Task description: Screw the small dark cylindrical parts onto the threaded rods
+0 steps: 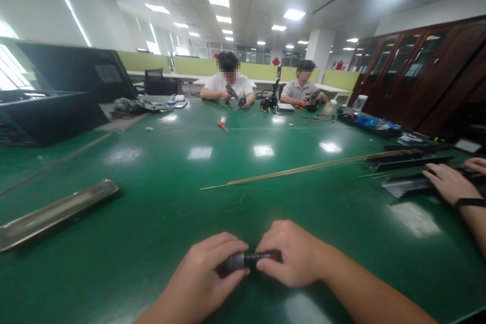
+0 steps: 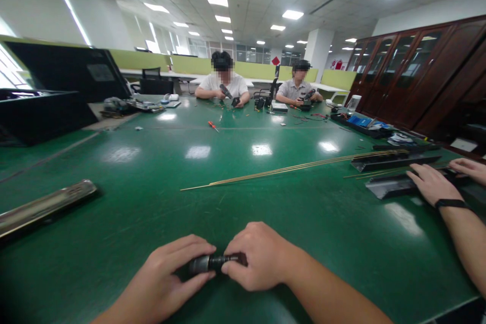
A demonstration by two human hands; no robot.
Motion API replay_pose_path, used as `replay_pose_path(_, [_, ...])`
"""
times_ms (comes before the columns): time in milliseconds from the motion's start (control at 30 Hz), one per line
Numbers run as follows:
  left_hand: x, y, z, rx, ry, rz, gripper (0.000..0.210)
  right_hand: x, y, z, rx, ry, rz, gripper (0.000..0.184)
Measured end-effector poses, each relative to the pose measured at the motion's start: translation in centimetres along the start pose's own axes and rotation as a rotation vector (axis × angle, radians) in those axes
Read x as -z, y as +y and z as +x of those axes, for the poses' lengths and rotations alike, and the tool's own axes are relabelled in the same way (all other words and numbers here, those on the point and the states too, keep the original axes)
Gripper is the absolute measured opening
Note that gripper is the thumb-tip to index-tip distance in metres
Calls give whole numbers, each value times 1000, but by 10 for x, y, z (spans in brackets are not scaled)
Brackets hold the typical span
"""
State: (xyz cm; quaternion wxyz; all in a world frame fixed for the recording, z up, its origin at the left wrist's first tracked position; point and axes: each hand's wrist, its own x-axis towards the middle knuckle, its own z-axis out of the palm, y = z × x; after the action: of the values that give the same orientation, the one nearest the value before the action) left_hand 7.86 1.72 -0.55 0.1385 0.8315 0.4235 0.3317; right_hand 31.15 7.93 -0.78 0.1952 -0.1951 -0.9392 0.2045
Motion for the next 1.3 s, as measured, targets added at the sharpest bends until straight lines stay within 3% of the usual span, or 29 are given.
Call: replay_pose_path(1300, [5,-4,0,23,14,35,24,5,3,0,-35,-11,-27,20])
